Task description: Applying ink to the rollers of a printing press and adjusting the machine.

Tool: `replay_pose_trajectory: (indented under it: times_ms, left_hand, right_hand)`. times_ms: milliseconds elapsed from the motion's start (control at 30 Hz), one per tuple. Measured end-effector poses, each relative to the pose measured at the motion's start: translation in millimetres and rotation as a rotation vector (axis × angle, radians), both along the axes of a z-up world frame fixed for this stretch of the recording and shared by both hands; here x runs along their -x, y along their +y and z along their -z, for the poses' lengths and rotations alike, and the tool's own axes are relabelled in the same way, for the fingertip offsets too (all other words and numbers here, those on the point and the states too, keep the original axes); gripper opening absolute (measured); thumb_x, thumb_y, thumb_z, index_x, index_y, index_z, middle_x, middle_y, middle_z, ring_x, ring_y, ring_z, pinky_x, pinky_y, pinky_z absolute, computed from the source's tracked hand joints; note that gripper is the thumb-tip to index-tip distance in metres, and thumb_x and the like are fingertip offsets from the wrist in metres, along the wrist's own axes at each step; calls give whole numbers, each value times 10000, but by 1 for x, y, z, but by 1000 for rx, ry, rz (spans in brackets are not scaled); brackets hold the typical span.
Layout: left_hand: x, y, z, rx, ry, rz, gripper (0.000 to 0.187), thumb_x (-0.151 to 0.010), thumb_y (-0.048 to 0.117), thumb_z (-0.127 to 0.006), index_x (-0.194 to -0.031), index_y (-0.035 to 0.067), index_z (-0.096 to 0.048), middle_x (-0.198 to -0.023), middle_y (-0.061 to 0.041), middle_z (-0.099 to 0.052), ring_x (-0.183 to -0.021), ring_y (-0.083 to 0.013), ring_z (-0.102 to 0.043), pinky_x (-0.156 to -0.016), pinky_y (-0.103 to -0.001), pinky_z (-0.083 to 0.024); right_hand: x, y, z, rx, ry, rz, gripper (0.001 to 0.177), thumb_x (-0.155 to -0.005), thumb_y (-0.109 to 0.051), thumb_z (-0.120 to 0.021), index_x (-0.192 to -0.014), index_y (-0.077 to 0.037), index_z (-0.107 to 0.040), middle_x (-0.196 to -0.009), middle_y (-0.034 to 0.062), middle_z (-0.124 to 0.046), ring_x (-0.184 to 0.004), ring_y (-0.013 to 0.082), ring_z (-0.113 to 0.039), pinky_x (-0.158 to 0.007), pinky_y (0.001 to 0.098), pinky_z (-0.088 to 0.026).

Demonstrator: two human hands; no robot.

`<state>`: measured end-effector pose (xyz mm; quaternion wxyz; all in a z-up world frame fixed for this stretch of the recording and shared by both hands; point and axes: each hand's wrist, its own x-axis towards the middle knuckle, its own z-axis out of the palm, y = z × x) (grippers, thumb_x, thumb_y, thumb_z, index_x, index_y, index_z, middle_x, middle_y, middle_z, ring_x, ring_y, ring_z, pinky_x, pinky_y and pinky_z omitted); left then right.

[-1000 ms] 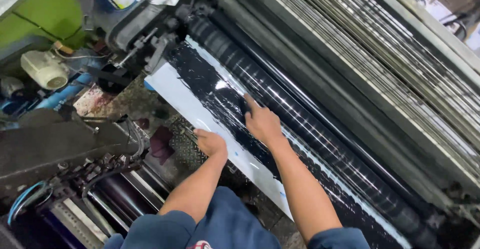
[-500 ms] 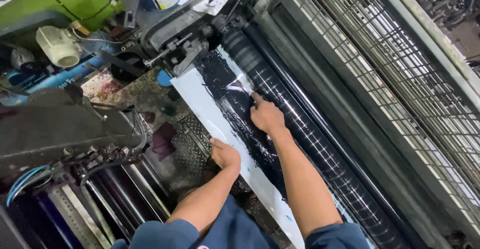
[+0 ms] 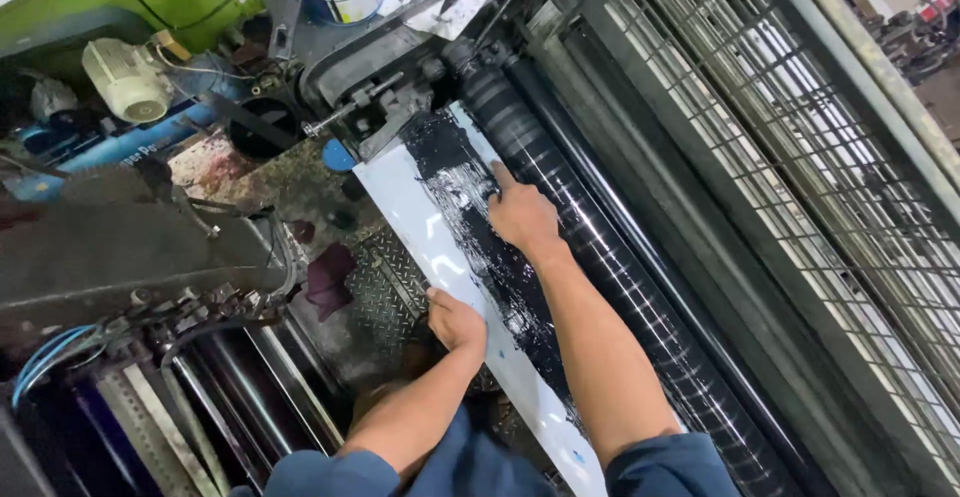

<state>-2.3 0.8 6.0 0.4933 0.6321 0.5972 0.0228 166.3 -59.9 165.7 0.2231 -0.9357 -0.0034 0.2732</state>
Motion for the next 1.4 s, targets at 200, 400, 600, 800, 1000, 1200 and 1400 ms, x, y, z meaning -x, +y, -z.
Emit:
replay_pose_trajectory:
  times_ms: [200,400,600,800,1000,1200,1400]
  left_hand:
    - [-4,-3,-4,-5,9,-14,690,-1157,475,-260,-1276,-21,-725,-1254,-300,-724,-1207,-482,-672,-1113,-535,-489]
    - [-2,-5,-17,-32,-4,39,653,-1172,399,-254,-1280,-80,-684,-1280,-358,-684,-1229,-534,-631,-1130,-589,-451]
    - [-11,-2,-16,42,-19,21,656,-1167,431,-239,-1331,-28,-678,-1356,-303,-674,-1275,-491,-616,-1156,-554,-443]
    - [-12,-8,-11,0,-10,70,685,-1180,453,-196,-1365,-21,-654,-1379,-274,-672,-1286,-467,-624,-1153,-544,-451]
    - [-6,-12,2,-34,-68,62,687,-1171,490,-203,-1416,28,-648,-1389,-242,-683,-1294,-443,-638,-1139,-520,-457]
    - [-7,-16,-4,-45,-45,27,632,-1182,430,-241,-1356,-7,-663,-1348,-293,-681,-1259,-485,-640,-1117,-543,-473]
    - [-3,-12,-1,-28,-64,50,623,-1178,413,-231,-1345,-11,-656,-1369,-279,-665,-1271,-484,-629,-1143,-535,-448]
  right_hand:
    - [-20,6,25,1,39,9,639,-1011,-297,-452,-1640,-190,-434,-1404,275,-664,-1173,492,-694,-955,597,-564]
    - [-28,12,41,26,40,18,587,-1011,-291,-446,-1590,-220,-507,-1404,233,-673,-1144,441,-717,-930,583,-586]
    - [-13,28,-5,204,-69,-87,618,-1003,-341,-505,-1594,-166,-466,-1224,291,-724,-1077,525,-721,-912,614,-581]
    - [29,6,-39,125,-31,39,618,-1005,-368,-499,-1614,-271,-464,-1258,311,-718,-1180,547,-680,-1030,626,-530]
    - [35,-14,-43,-117,-48,62,644,-1033,-185,-413,-1674,-141,-376,-1303,400,-665,-1124,592,-673,-939,640,-548]
    - [10,0,-19,-94,3,30,667,-1006,-259,-423,-1670,-207,-375,-1437,318,-621,-1215,520,-662,-957,618,-558]
    - [-3,20,3,-3,33,-12,684,-1016,-298,-436,-1689,-249,-327,-1483,288,-600,-1269,502,-641,-1017,599,-538]
